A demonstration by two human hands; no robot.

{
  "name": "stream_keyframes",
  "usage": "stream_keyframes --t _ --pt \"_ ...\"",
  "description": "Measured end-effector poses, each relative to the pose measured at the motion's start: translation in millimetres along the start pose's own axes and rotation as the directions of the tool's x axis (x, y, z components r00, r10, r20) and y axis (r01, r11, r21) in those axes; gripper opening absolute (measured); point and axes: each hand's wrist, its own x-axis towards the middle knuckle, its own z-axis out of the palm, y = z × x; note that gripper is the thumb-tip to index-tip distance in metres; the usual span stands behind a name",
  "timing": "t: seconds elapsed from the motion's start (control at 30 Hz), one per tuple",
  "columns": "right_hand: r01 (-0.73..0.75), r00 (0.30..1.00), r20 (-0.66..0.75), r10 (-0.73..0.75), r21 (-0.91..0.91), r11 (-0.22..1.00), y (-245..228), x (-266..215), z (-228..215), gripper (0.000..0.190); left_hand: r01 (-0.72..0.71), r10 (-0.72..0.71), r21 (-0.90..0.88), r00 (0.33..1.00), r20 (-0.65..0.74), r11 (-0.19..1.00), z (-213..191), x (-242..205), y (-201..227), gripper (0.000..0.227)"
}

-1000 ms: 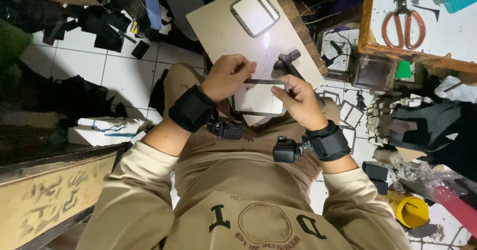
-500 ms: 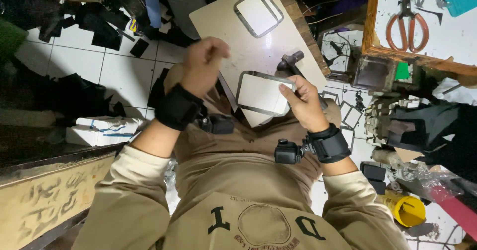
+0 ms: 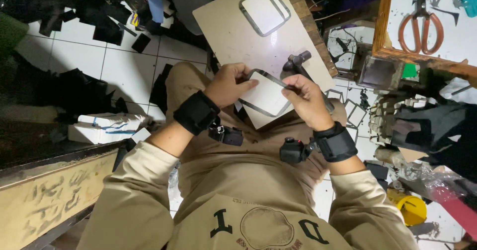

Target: The person applies adhesive tape to small leather pocket components, folds the edges, and taps them with a hammer to secure the bond.

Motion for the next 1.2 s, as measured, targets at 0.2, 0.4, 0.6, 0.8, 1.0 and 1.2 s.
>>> stream_keyframes --t 0.2,0.4,0.6,0.8,1.0,1.2 --pt "-0.022 0.992 0.115 0.051 -0.243 0.97 -55.6 19.5 11.4 0.02 -0.033 0.018 0.166 0.996 0.089 0.986 15.8 -0.3 8.1 0.017" --pt "0.026 0.99 0.144 0.012 -0.257 0.966 -37.2 24.9 18.5 0.012 -0.086 0.085 0.075 0.996 0.028 0.993 18.3 -0.7 -9.0 0.017" --pt "0.026 0.986 0.165 0.013 -0.233 0.972 -44.1 29.0 26.9 0.012 -0.017 0.027 0.143 0.997 -0.066 0.99 19.1 6.2 -15.2 0.015" --pt "-0.017 0.985 0.167 0.052 -0.206 0.979 -27.3 36.8 21.4 0.012 -0.039 0.055 0.164 0.994 -0.093 0.986 24.6 12.3 -25.4 0.017" --pt "0.041 0.993 0.12 0.019 -0.472 0.881 -20.6 50.8 31.8 0.012 -0.033 0.09 0.492 0.992 -0.092 0.87 28.6 10.5 -35.7 0.02" --pt "0.2 0.979 0.135 -0.153 -0.504 0.84 4.2 63.0 35.1 0.008 -0.36 0.305 0.835 0.92 0.245 0.416 33.5 -5.4 -33.0 0.031"
